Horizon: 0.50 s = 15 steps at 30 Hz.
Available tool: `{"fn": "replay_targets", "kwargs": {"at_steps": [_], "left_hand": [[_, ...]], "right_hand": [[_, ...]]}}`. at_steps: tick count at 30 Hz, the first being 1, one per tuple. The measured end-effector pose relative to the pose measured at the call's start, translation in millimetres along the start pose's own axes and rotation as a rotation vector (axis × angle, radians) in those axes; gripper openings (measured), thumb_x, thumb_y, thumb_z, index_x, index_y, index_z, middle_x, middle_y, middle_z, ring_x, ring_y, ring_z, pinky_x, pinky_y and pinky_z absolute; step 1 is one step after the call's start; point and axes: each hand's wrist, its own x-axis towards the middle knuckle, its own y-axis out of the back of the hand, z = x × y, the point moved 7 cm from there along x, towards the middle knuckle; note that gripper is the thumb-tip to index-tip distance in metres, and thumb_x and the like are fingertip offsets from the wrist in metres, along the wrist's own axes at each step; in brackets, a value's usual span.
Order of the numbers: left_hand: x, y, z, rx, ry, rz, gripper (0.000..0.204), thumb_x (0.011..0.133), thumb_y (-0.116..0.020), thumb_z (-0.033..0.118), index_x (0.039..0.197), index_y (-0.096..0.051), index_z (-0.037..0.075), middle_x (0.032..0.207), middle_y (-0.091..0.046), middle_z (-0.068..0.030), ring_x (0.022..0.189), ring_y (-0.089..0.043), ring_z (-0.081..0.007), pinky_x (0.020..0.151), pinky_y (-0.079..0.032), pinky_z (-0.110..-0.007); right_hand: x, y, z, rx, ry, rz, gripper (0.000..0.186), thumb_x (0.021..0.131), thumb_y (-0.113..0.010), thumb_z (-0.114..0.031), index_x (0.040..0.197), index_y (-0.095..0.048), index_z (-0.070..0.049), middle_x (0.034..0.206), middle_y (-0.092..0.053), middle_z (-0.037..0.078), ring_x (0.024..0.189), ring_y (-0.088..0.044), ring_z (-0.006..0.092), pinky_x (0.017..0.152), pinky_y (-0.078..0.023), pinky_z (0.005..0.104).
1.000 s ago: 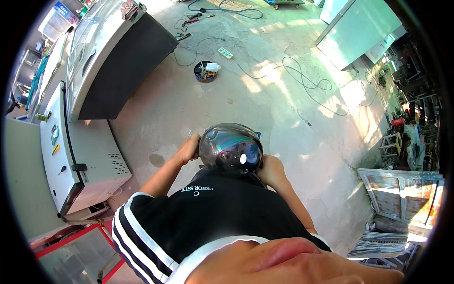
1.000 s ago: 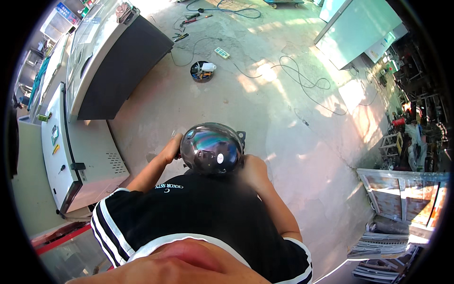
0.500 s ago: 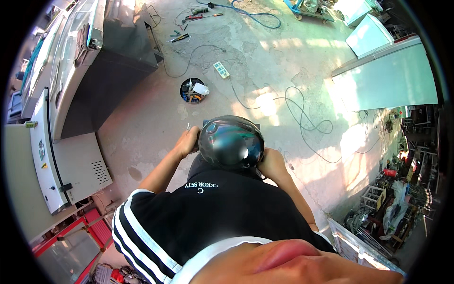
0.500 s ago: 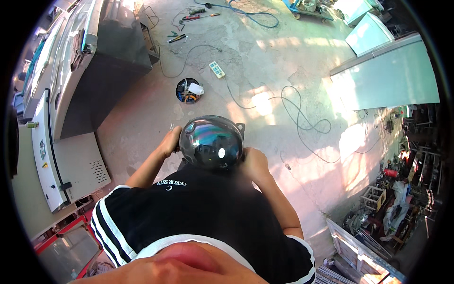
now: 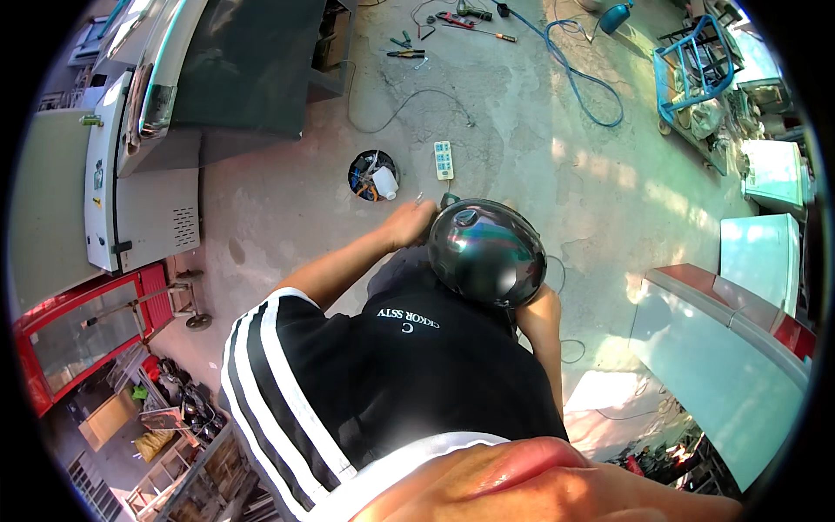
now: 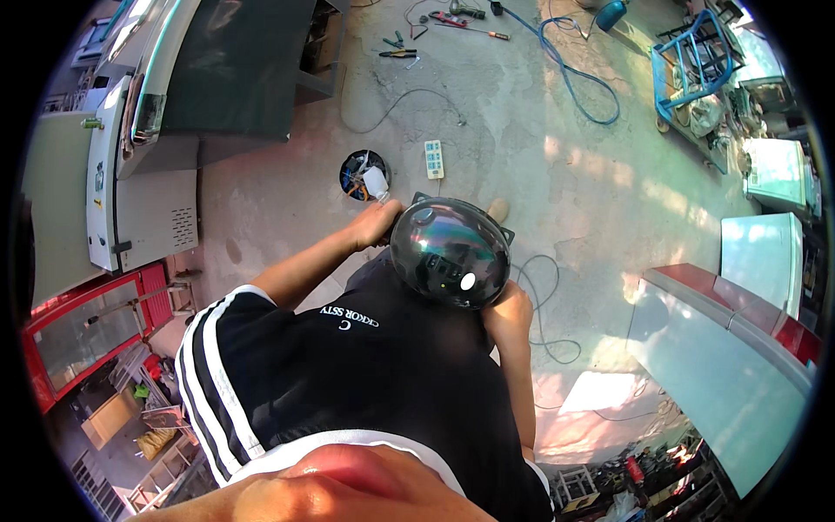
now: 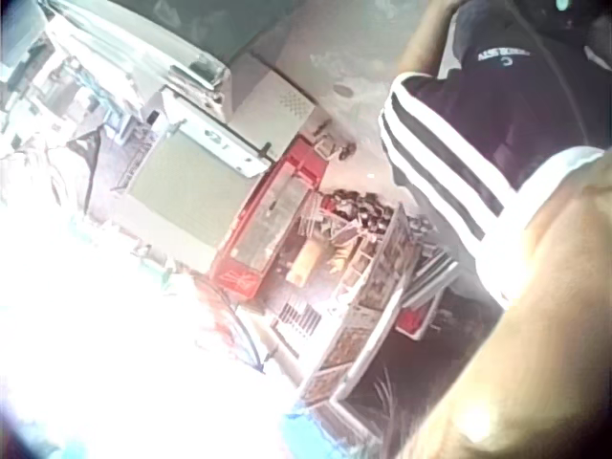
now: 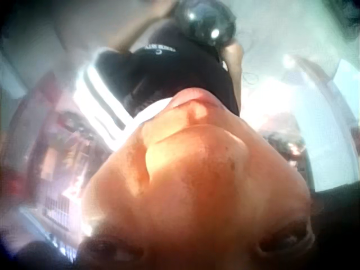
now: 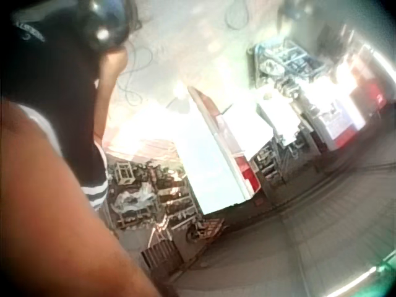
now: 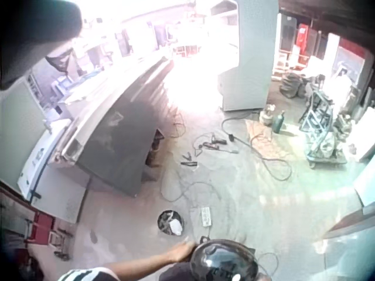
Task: The person wipes down a refrigerator compressor by hand with a cloth, attaches electrical components to it, and connects wiring.
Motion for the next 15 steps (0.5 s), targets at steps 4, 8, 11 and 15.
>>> {"fn": "replay_targets", "kwargs": {"at_steps": [4, 8, 11, 15], "left_hand": [[44.7, -20.0, 65.8, -0.112, 0.124, 0.043, 0.051, 0.089, -0.036, 0.041, 0.094, -0.066, 0.001, 0.064, -0.056, -0.0083, 0.053, -0.050, -0.0167, 0.049, -0.039, -0.032], [98.3, -23.1, 116.2, -0.235, 0.198, 0.110, 0.051, 0.088, -0.039, 0.045, 0.090, -0.068, 0.004, 0.068, -0.060, -0.0089, 0.057, -0.054, -0.0175, 0.054, -0.043, -0.032], [145.6, -22.0, 146.8, -0.332, 0.192, 0.181, 0.053, 0.088, -0.039, 0.046, 0.093, -0.070, 0.003, 0.070, -0.062, -0.0097, 0.059, -0.055, -0.0185, 0.058, -0.045, -0.033], [209.8, -1.6, 191.3, -0.394, 0.133, 0.255, 0.055, 0.089, -0.038, 0.046, 0.095, -0.069, 0.001, 0.069, -0.061, -0.0107, 0.061, -0.056, -0.0196, 0.059, -0.046, -0.033]], "right_hand": [[103.2, 75.3, 1.6, -0.100, 0.155, -0.109, 0.027, 0.073, -0.070, -0.024, 0.083, -0.066, 0.001, 0.081, -0.065, 0.025, 0.083, -0.063, 0.0450, 0.070, -0.050, 0.0481], [204.7, 136.1, -20.4, -0.172, 0.291, -0.168, 0.023, 0.074, -0.069, -0.021, 0.081, -0.065, 0.000, 0.079, -0.064, 0.025, 0.082, -0.061, 0.0465, 0.068, -0.050, 0.0488], [280.2, 166.0, -40.4, -0.274, 0.329, -0.222, 0.018, 0.076, -0.067, -0.017, 0.080, -0.065, 0.000, 0.080, -0.064, 0.025, 0.082, -0.061, 0.0467, 0.068, -0.050, 0.0491], [378.6, 187.5, -77.1, -0.360, 0.413, -0.319, 0.020, 0.073, -0.070, -0.016, 0.085, -0.066, 0.000, 0.083, -0.065, 0.025, 0.085, -0.061, 0.0462, 0.071, -0.050, 0.0486]]}}
